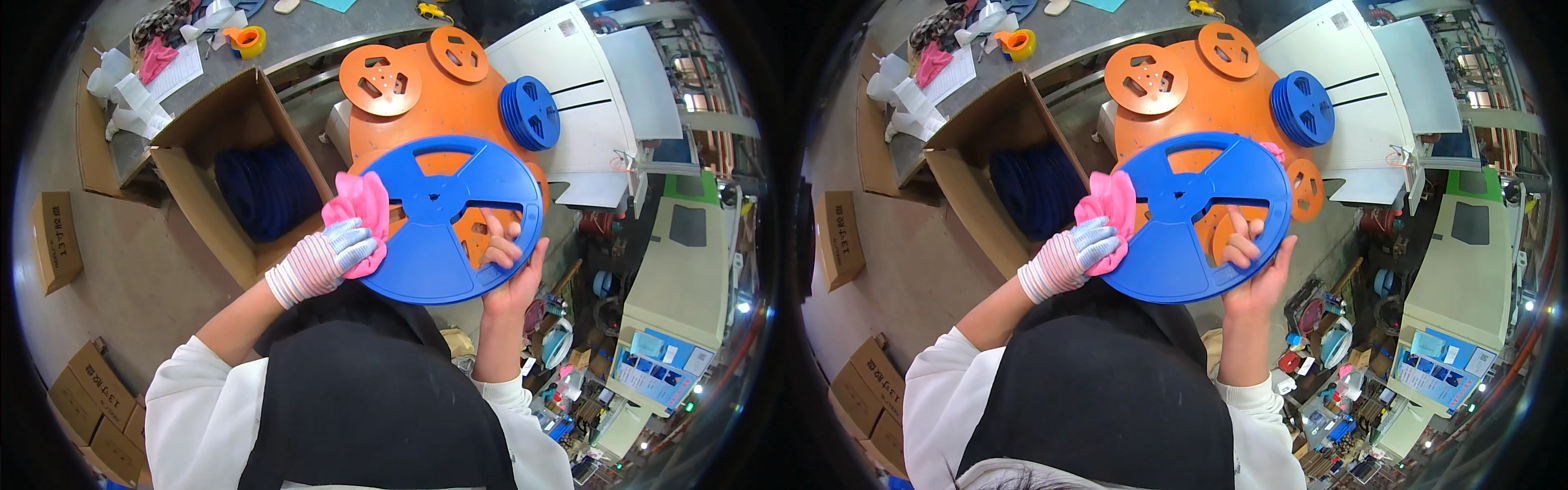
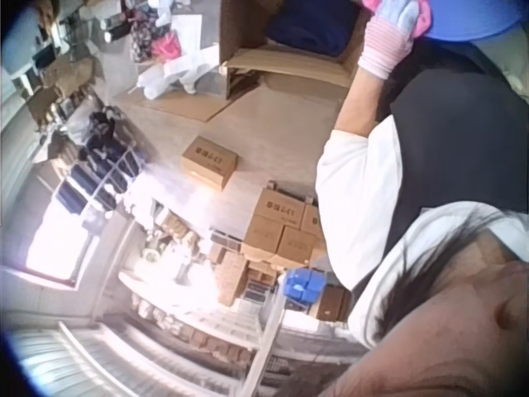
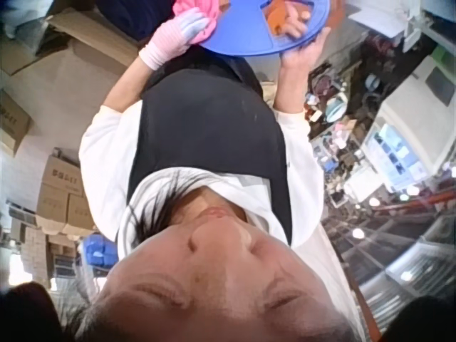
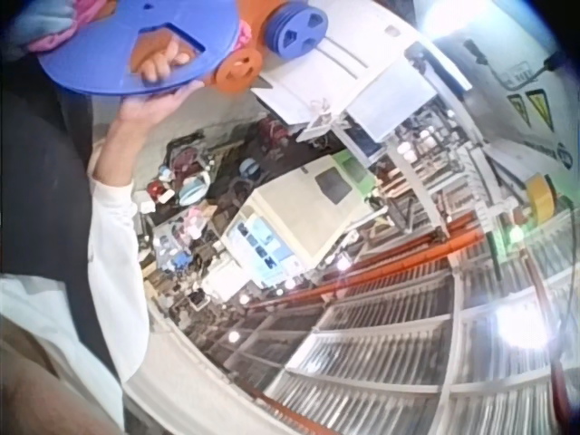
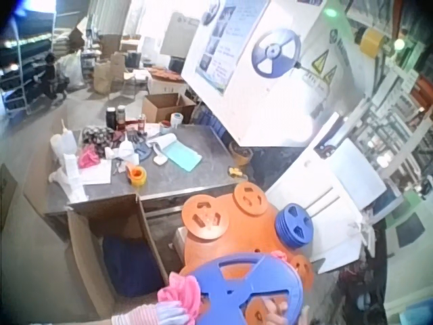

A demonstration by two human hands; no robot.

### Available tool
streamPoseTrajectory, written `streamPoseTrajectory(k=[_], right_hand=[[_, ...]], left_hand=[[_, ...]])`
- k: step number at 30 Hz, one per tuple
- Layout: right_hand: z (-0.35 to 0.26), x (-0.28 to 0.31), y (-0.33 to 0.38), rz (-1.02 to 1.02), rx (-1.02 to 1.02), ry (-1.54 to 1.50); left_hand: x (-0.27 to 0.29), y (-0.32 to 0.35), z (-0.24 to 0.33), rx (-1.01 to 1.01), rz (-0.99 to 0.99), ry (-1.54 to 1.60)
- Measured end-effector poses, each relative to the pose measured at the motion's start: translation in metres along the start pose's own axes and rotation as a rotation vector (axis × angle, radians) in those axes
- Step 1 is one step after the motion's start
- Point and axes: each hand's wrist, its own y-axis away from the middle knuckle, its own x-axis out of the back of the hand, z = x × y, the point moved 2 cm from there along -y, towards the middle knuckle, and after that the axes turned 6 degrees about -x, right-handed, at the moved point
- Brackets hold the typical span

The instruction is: The person wipes the surfaces of blue plastic spools with a pink cloth, then places them into a cardboard box. The person also stacks blue spools on a conveyor belt.

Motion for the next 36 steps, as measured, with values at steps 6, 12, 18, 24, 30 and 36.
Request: streamPoseTrajectory(k=[6,12,18,24,30,36], right_hand=[[-0.015,-0.014,0.003,0.243,0.401,1.131],[-0.032,0.059,0.018,0.553,0.621,1.365],[-0.004,0.032,0.020,0.434,0.335,0.939],[0.000,0.026,0.020,0.366,0.329,0.891],[0.004,0.022,0.021,0.334,0.336,0.891],[0.010,0.028,0.018,0.342,0.320,0.847]], left_hand=[[0.008,0.009,0.014,0.701,0.584,1.559],[-0.012,0.025,0.005,0.725,0.674,1.830],[-0.012,0.031,-0.001,0.761,0.692,1.866],[-0.019,0.037,-0.006,0.766,0.685,1.906],[-0.021,0.040,-0.003,0.759,0.684,1.946],[-0.017,0.048,-0.003,0.768,0.717,1.897]])
